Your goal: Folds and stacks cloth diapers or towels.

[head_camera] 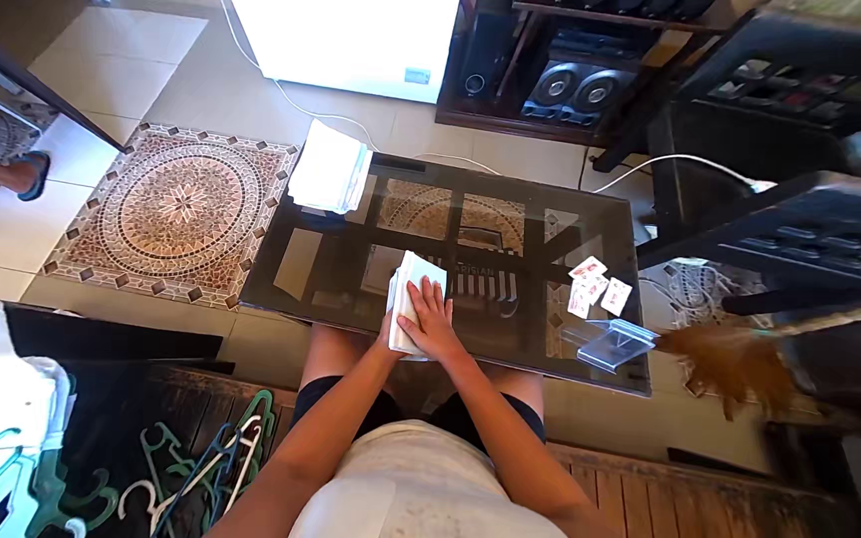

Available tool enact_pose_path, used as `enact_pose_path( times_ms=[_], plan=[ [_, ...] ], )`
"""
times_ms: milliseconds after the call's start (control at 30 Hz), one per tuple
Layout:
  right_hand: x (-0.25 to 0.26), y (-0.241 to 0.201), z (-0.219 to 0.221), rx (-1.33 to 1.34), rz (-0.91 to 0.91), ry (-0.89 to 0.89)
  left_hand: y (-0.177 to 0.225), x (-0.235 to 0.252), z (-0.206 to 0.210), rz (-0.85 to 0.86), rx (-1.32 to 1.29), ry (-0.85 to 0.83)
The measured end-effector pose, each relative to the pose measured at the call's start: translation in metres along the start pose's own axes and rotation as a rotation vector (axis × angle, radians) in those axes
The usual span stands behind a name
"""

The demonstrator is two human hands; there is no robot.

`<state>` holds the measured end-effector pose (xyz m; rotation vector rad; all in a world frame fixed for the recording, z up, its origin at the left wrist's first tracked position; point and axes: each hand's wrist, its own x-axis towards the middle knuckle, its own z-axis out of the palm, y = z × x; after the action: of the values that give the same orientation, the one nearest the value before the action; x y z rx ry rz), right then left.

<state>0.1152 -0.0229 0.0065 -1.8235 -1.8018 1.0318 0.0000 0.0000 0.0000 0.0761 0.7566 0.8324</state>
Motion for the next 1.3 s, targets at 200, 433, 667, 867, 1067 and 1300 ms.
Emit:
enact_pose_path(
  times_ms=[200, 433, 667, 867, 1067, 1300],
  plan=[
    [-0.015, 0.023, 0.014, 0.108, -0.215, 0.317, -0.013, 0.007, 0.018, 0.138, -0.089, -0.255],
    [-0.010, 0.020, 0.005, -0.109, -0.173, 0.054, -0.014, 0.001, 0.007, 0.213, 0.239, 0.104],
    [0.008, 0.004, 0.007, -0.315, -0.051, 0.057, 0.007, -0.020, 0.006, 0.389, 1.575, 0.310],
    [0.059, 0.021, -0.006, -0.467, -0.242, -0.099, -0.017, -0.007, -0.030, 0.406, 2.047, 0.277],
    [0.083, 0.019, 0.003, -0.518, -0.034, -0.006, -0.014, -0.002, -0.034, 0.389, 2.069, 0.238],
    [0.079, 0.012, 0.003, -0.511, 0.015, 0.067, -0.017, -0.026, -0.037, 0.511, 1.782, 0.348]
  ],
)
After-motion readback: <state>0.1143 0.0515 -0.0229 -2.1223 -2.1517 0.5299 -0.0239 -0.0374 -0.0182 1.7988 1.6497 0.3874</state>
